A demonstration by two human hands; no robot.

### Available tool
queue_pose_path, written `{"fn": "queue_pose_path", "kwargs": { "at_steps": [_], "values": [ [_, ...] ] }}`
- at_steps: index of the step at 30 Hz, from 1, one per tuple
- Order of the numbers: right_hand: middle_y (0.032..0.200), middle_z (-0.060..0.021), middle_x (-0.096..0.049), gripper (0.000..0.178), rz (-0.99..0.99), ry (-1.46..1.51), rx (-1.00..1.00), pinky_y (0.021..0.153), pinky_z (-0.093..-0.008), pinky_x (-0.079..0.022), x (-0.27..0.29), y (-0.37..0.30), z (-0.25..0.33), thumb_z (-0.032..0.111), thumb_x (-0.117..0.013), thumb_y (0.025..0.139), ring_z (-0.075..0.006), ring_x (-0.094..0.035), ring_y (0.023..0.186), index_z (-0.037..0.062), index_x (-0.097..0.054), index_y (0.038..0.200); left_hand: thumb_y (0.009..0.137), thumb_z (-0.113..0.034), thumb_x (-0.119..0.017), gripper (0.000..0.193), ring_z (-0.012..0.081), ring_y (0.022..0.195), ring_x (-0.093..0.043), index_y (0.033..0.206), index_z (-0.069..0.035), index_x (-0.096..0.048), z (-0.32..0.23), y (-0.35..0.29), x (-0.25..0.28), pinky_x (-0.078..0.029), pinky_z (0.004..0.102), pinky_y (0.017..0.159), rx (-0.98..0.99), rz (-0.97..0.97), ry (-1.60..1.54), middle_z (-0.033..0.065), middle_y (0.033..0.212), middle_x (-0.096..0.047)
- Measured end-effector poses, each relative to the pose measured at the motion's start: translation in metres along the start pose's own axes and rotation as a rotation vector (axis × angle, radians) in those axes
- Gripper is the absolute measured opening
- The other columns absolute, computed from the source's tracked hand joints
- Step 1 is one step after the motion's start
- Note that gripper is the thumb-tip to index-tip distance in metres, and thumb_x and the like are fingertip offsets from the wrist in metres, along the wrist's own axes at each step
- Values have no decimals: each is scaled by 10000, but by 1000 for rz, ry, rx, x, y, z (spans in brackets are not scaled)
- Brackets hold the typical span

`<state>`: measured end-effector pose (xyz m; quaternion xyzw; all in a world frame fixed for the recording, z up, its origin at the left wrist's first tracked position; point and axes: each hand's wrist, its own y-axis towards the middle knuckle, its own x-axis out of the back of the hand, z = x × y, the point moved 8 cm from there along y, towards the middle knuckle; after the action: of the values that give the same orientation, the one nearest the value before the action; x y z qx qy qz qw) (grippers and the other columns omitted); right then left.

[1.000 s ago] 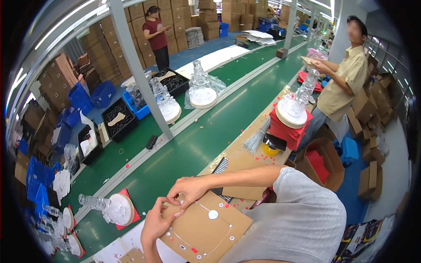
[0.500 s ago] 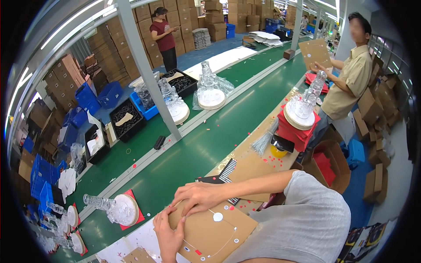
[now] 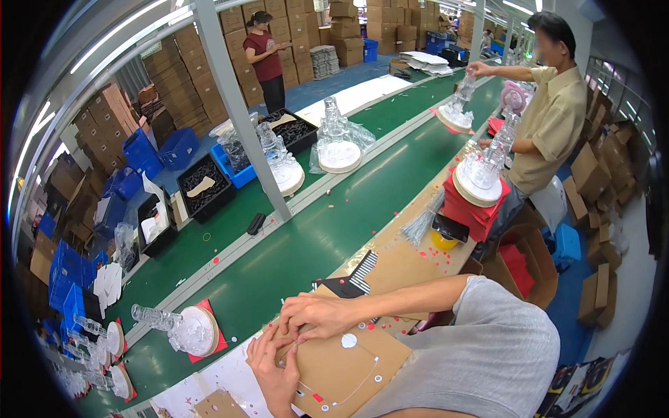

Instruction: Assembling small electronic or mechanical components onto a cardboard guide on a production line.

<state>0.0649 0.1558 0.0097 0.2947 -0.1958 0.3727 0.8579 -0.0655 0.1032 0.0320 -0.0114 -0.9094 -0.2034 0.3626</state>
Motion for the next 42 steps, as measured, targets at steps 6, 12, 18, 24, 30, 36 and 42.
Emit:
{"fn": "queue_pose_path", "kwargs": {
  "at_steps": [6, 12, 18, 24, 30, 36, 42],
  "values": [
    [1160, -72, -664, 139, 125, 199, -10, 900, -366, -503, 8, 10, -3, 87, -790, 795, -254, -531, 1194, 23, -678, 743, 746, -10, -805, 162, 380, 1098, -647, 857, 10, -689, -5, 0, -5, -390, 534, 1096, -3, -26, 31, 187, 1159, -714],
    [1189, -59, -645, 146, 243, 128, 6, 876, -350, -513, 1, 18, -13, 92, -799, 798, -247, -524, 1185, 19, -684, 746, 764, -27, -803, 158, 378, 1093, -643, 860, 7, -682, -4, -2, -7, -378, 545, 1105, 8, -37, 42, 187, 1142, -715],
    [1218, -60, -649, 98, 200, 60, 3, 919, -344, -508, 5, 10, -12, 123, -771, 835, -251, -546, 1192, 39, -722, 837, 752, -31, -805, 341, 358, 1265, -573, 1069, -16, -681, -11, -3, -1, -319, 522, 1177, 19, -2, 157, 184, 1289, -654],
    [1387, -137, -613, 514, -362, 329, -513, 1103, -393, -440, 61, -83, -101, 180, -703, 914, -276, -548, 1334, 46, -582, 1395, 858, -20, -727, 644, 294, 1369, -486, 1449, 40, -478, 63, -78, 18, -317, 397, 1183, 383, -373, -434, 172, 1515, -482],
    [1493, -209, -518, 738, -21, 190, -252, 1147, -417, -396, -63, -119, -70, 308, -753, 884, -311, -507, 1384, 18, -456, 1494, 1020, -193, -586, 380, 186, 1065, -646, 1311, 51, -599, 117, -81, -1, -487, 314, 947, 625, -231, -890, 117, 1192, -684],
    [1452, -217, -550, 736, -124, 321, -169, 1129, -428, -415, -62, -61, -47, 325, -775, 854, -333, -530, 1354, 14, -489, 1457, 1033, -192, -554, 372, 176, 1142, -595, 1310, 53, -593, 135, -53, 2, -457, 331, 977, 659, -259, -882, 131, 1254, -653],
    [1411, -225, -582, 736, -254, 477, -115, 1111, -439, -435, -48, -7, -39, 342, -797, 824, -355, -553, 1324, 9, -523, 1420, 1024, -246, -422, 372, 304, 1264, -547, 1122, 53, -620, 58, -60, 154, -383, 454, 1111, 115, -1071, 133, 241, 1308, -616]
  ]
}}
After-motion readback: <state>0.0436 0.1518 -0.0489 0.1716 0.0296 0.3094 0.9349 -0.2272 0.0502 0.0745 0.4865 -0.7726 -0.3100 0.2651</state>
